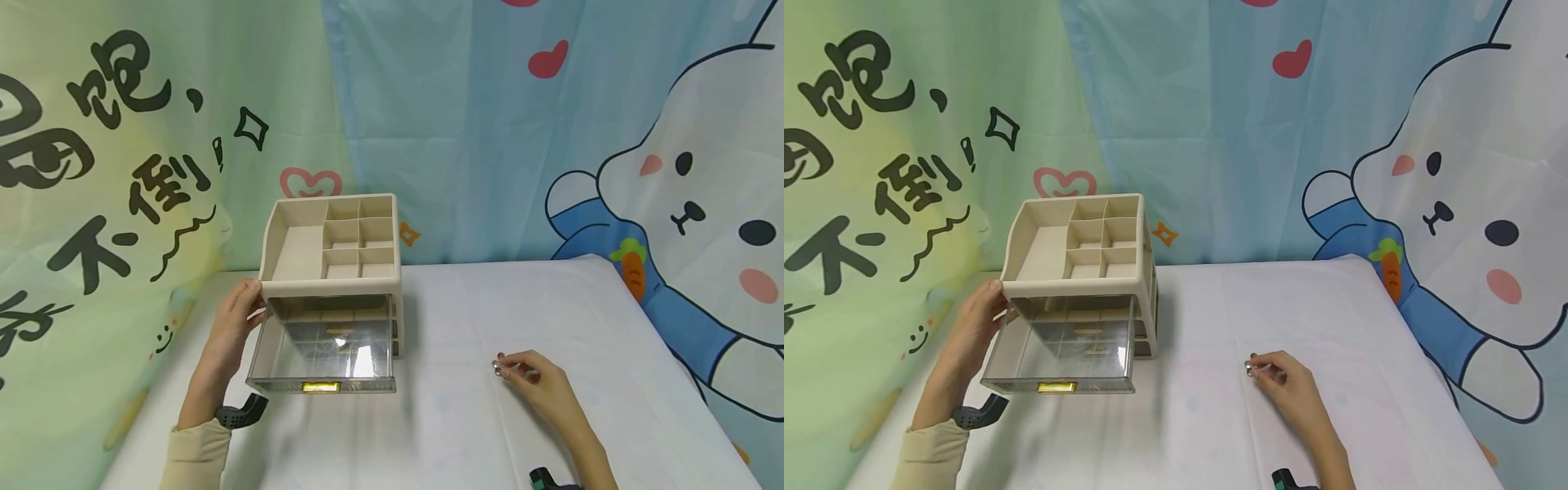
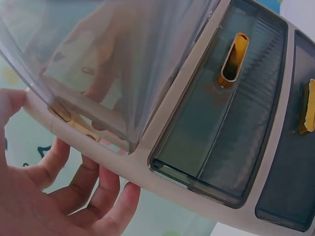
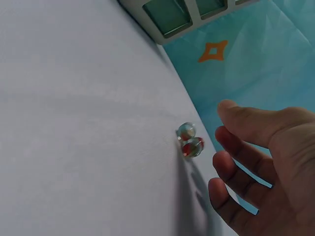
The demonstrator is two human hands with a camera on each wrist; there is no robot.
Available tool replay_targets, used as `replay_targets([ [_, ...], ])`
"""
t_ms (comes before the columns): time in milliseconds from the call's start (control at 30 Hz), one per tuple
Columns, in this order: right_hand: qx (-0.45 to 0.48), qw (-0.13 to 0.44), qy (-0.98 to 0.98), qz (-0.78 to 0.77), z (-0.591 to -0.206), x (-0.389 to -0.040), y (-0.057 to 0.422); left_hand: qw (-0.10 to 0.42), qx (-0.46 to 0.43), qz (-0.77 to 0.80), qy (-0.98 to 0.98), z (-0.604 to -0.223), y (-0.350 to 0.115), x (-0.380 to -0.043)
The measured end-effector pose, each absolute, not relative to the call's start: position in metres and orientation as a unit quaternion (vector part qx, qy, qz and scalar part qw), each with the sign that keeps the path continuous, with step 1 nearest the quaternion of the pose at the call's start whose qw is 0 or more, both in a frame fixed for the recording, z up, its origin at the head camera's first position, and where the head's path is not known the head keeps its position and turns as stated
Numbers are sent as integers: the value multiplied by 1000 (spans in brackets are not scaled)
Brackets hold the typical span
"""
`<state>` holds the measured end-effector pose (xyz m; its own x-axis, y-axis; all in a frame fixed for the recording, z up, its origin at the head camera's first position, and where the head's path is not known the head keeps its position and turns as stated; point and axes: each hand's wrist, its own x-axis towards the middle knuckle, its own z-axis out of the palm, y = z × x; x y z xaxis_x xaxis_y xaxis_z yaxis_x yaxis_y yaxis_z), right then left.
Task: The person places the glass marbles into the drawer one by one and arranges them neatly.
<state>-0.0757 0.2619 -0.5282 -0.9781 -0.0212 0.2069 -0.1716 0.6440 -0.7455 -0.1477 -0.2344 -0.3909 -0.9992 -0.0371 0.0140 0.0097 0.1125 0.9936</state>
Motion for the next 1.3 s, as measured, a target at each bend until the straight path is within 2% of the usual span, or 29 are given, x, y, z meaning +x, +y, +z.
replay_targets([
  [333, 53, 105, -913, 390, -538, -74, 262, 11, 17, -652, -758, -386, -234, -148],
  [733, 47, 85, -925, 367, -540, -76, 258, -6, 13, -622, -783, -381, -238, -150],
  [1300, 40, 90, -932, 349, -540, -78, 257, 5, 33, -632, -774, -384, -232, -150],
])
